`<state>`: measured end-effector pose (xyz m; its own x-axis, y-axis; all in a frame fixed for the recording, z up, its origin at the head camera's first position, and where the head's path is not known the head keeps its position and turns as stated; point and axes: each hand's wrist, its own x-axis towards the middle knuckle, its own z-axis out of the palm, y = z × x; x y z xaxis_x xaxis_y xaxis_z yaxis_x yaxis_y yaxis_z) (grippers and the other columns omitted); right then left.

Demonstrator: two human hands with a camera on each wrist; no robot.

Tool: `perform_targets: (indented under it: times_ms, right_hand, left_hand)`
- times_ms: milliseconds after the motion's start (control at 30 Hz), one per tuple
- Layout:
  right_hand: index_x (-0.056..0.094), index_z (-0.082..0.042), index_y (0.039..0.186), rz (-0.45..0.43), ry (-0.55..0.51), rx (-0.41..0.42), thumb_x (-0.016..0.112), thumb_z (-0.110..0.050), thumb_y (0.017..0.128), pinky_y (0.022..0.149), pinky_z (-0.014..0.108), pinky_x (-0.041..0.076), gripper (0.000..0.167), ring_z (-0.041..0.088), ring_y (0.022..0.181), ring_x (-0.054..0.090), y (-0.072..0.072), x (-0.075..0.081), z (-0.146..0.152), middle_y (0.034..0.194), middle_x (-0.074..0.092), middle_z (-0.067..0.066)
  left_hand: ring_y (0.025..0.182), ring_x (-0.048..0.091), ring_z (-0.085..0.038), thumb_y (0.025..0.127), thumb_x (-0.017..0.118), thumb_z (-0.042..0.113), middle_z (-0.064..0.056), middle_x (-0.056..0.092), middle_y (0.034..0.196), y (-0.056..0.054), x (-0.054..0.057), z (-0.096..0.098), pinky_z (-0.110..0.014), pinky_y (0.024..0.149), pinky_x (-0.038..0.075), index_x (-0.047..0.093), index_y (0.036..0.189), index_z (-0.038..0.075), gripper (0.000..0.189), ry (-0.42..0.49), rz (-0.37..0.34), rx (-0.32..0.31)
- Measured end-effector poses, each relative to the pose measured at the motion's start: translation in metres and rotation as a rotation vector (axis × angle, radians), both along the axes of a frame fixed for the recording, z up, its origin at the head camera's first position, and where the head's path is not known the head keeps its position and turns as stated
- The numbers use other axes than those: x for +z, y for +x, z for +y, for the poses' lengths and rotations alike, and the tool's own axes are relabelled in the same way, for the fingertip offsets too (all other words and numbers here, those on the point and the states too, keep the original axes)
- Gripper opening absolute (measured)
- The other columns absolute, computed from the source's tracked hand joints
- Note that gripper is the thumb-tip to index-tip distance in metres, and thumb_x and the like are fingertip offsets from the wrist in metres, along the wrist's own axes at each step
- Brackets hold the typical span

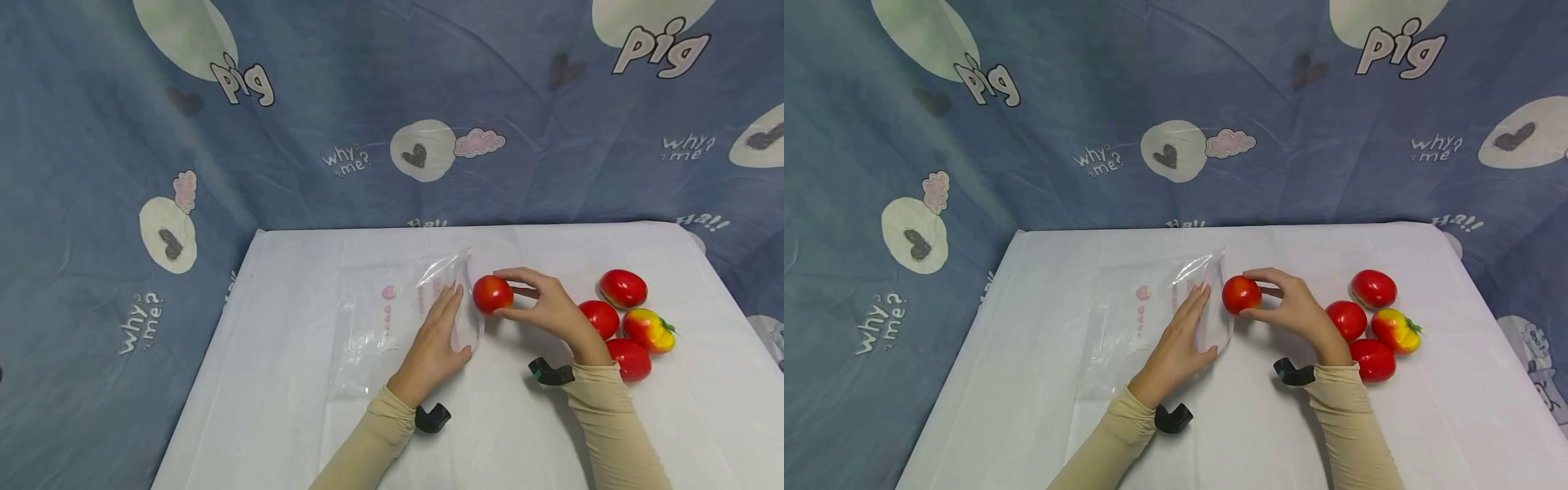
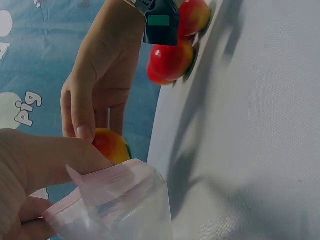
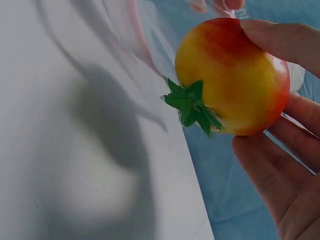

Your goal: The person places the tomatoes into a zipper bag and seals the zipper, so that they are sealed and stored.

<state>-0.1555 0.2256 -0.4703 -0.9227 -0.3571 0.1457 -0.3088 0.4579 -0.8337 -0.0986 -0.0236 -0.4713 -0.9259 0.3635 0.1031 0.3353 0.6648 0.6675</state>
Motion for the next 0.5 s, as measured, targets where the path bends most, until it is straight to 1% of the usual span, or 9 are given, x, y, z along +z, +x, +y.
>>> perform_targets:
  times_ms: [233, 367, 500]
  right_hand:
    - [0.064, -0.015, 0.138, -0.001, -0.014, 0.017, 0.089, -0.014, 0.079, 0.105, 0.040, 0.054, 0.064, 0.026, 0.131, 0.060, 0.000, 0.002, -0.011, 0.141, 0.066, 0.007]
    - [0.065, -0.012, 0.137, 0.007, -0.031, 0.040, 0.090, -0.011, 0.078, 0.104, 0.047, 0.055, 0.064, 0.029, 0.129, 0.061, -0.001, 0.000, -0.017, 0.139, 0.067, 0.009]
    - [0.065, -0.011, 0.136, 0.011, -0.039, 0.062, 0.090, -0.011, 0.078, 0.105, 0.051, 0.054, 0.063, 0.032, 0.129, 0.061, -0.003, -0.002, -0.022, 0.138, 0.067, 0.011]
  left_hand:
    - [0.161, 0.023, -0.023, 0.079, 0.085, 0.006, -0.006, 0.027, 0.172, 0.001, -0.001, 0.001, -0.040, 0.128, 0.029, 0.027, 0.164, 0.010, 0.103, -0.001, 0.011, -0.016]
    - [0.161, 0.023, -0.024, 0.078, 0.085, 0.006, -0.008, 0.027, 0.172, 0.001, -0.002, 0.002, -0.041, 0.128, 0.030, 0.027, 0.164, 0.008, 0.103, 0.003, 0.033, -0.029]
    - [0.161, 0.024, -0.025, 0.078, 0.085, 0.006, -0.009, 0.028, 0.171, 0.001, -0.002, 0.002, -0.041, 0.128, 0.030, 0.027, 0.164, 0.008, 0.103, -0.010, 0.056, -0.034]
